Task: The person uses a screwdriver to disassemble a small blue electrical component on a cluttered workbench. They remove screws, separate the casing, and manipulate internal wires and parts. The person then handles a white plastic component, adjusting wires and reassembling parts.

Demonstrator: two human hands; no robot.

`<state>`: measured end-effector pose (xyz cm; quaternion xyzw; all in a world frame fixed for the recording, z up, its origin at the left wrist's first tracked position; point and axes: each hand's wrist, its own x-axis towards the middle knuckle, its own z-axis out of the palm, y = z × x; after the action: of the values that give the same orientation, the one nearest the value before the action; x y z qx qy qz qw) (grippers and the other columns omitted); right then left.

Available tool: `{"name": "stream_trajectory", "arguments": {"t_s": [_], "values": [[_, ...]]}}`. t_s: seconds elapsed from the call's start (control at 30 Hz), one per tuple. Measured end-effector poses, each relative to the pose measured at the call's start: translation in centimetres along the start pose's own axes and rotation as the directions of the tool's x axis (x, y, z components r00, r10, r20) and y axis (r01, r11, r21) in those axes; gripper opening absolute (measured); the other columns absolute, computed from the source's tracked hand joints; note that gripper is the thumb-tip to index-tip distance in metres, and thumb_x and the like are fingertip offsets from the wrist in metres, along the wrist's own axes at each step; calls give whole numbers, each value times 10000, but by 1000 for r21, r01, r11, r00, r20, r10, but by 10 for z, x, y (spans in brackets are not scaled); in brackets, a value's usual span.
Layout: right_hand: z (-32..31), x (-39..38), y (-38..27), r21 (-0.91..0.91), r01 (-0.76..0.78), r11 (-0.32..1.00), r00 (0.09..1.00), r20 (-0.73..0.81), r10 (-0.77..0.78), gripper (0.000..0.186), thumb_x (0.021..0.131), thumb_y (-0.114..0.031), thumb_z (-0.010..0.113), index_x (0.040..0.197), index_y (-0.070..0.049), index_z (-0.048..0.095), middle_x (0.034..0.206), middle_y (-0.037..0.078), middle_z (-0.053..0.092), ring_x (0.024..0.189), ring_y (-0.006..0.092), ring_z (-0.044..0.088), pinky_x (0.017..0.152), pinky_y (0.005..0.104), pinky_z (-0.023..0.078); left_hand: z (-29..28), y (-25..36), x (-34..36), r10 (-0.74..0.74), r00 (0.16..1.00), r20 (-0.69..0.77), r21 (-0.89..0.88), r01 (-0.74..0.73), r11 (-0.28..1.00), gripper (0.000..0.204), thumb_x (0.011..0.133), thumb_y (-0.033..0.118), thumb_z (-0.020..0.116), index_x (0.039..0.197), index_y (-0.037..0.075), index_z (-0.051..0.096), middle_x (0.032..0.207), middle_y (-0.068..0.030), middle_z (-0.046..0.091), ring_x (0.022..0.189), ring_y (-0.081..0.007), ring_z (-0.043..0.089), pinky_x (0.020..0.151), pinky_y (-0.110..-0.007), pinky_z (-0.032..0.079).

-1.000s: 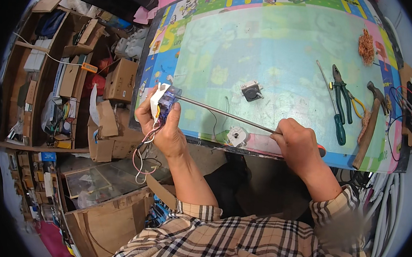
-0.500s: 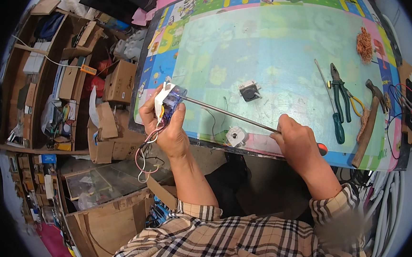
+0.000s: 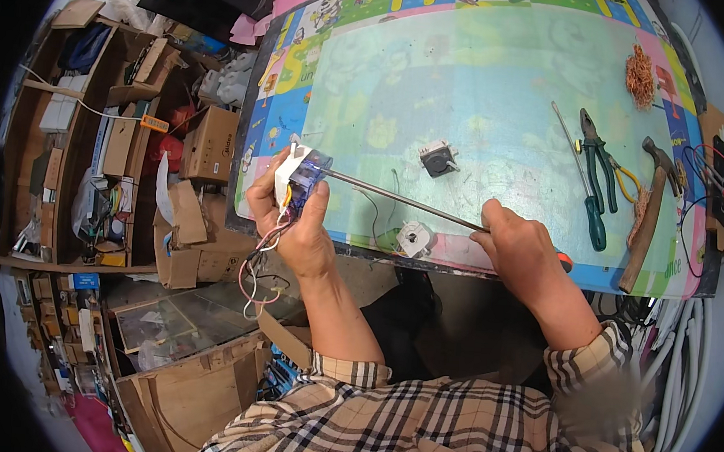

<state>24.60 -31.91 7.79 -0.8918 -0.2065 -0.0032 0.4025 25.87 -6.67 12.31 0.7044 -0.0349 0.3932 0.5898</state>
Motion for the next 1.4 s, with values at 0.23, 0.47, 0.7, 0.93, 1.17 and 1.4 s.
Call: {"name": "stream_trajectory", "arguments": {"t_s": [0.23,0.47,0.7,0.93,1.17,1.4], "values": [[-1,-3,3,-100,76,992,997,6,-76,214,790,-77,680,811,-19,475,740,160,580,656,375,597,543,435,480,2,1,-1,-13,1000,5,-6,13,1000,507,683,-37,737,1134,10,510,1251,-208,546,1103,-233,561,959,-359,455],[-2,-1,-1,-24,-6,1000,1000,-12,6,181,791,-80,682,858,-29,523,729,147,571,673,364,603,552,427,482,6,1,-2,-7,1000,23,-47,8,999,492,686,-40,730,1126,6,514,1253,-218,545,1117,-239,558,971,-366,447],[-1,0,8,28,34,999,998,-46,-33,169,806,-80,680,871,-23,534,771,153,579,651,357,593,562,413,482,6,2,-2,-34,999,8,-39,34,999,494,682,-39,733,1123,4,516,1249,-221,549,1119,-243,557,976,-373,441],[7,3,7,32,43,999,991,-125,-39,160,779,-88,710,809,-28,565,706,138,563,637,330,581,549,394,466,13,2,-5,-34,998,53,-61,37,997,474,702,-43,742,1110,16,507,1252,-173,551,1110,-210,544,987,-359,436],[0,7,14,59,-63,996,993,-93,68,126,803,-113,683,821,-33,587,732,134,573,646,339,583,562,416,466,22,-2,-6,-77,996,49,-75,80,994,448,724,-40,729,1110,12,508,1250,-160,553,1104,-209,549,971,-348,447],[5,12,30,-200,-83,976,982,-183,46,86,838,-150,641,841,-66,623,733,143,572,633,358,588,542,441,462,38,-36,-6,-297,955,24,-157,297,942,424,795,-25,692,1172,-17,499,1193,-136,567,1019,-173,577,903,-299,477]]}}
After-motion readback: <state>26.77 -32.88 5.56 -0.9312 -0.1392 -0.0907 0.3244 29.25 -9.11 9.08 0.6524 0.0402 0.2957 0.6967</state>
